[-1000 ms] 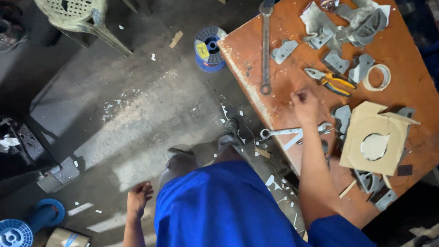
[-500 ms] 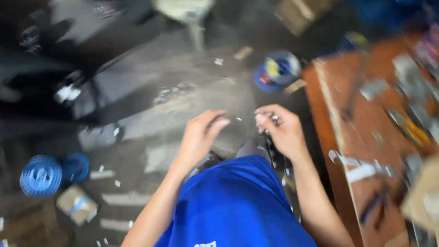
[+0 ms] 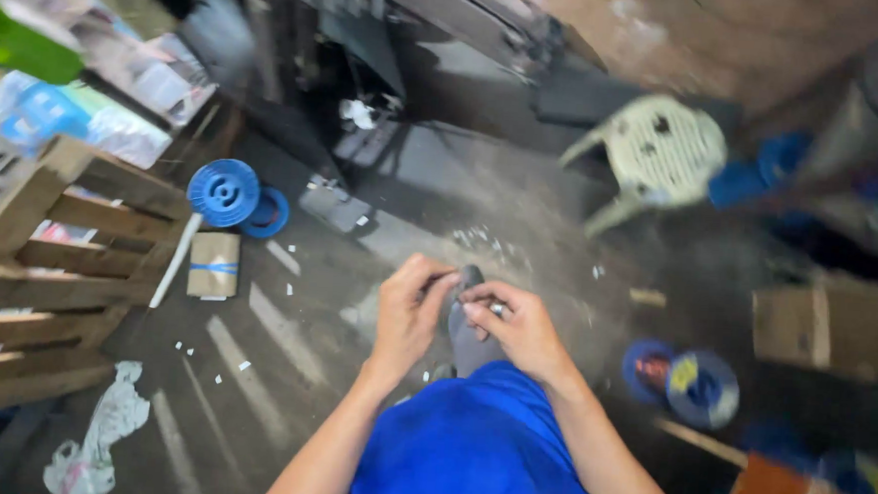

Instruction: Guiding copper wire onto a winding machine and using hand tools to adjust the assembly

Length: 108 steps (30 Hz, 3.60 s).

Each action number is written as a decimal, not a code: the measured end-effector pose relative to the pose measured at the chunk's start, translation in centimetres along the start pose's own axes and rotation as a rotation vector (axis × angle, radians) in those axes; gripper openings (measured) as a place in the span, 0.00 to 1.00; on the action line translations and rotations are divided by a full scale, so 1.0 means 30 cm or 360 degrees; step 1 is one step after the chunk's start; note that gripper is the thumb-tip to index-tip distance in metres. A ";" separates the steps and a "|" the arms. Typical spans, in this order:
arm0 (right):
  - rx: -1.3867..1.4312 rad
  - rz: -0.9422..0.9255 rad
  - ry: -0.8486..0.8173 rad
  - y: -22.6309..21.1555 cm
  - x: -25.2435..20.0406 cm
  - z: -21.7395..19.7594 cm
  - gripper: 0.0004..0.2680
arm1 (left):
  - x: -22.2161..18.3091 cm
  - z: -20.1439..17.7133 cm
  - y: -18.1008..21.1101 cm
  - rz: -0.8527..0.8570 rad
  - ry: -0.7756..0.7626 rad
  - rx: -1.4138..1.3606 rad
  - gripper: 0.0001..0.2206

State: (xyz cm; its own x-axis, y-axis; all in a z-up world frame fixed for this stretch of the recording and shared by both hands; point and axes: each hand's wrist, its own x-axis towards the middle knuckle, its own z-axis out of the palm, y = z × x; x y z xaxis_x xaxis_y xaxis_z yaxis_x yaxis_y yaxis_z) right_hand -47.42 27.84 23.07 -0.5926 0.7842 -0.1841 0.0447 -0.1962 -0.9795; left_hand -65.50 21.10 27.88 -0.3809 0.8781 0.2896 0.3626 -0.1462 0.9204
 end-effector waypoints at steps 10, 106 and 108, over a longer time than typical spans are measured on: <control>-0.0589 -0.0494 -0.0110 -0.446 0.756 0.071 0.06 | 0.756 -0.372 0.068 0.0118 0.0517 0.0487 0.06; -0.3512 -0.1042 0.0574 -0.779 1.567 0.791 0.04 | 1.411 -0.614 -0.578 0.1165 0.0472 0.0064 0.11; -0.3386 -0.0986 0.0665 -0.778 1.594 0.789 0.05 | 1.409 -0.615 -0.586 0.1101 0.0512 0.0008 0.11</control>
State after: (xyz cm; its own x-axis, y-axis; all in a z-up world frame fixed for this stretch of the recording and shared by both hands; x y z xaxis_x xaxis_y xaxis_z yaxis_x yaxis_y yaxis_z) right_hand -95.83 55.97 39.04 -0.7332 0.5771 0.3597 0.6723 0.5355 0.5112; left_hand -103.67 52.39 28.77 -0.2943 0.4106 0.8630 0.6123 -0.6123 0.5002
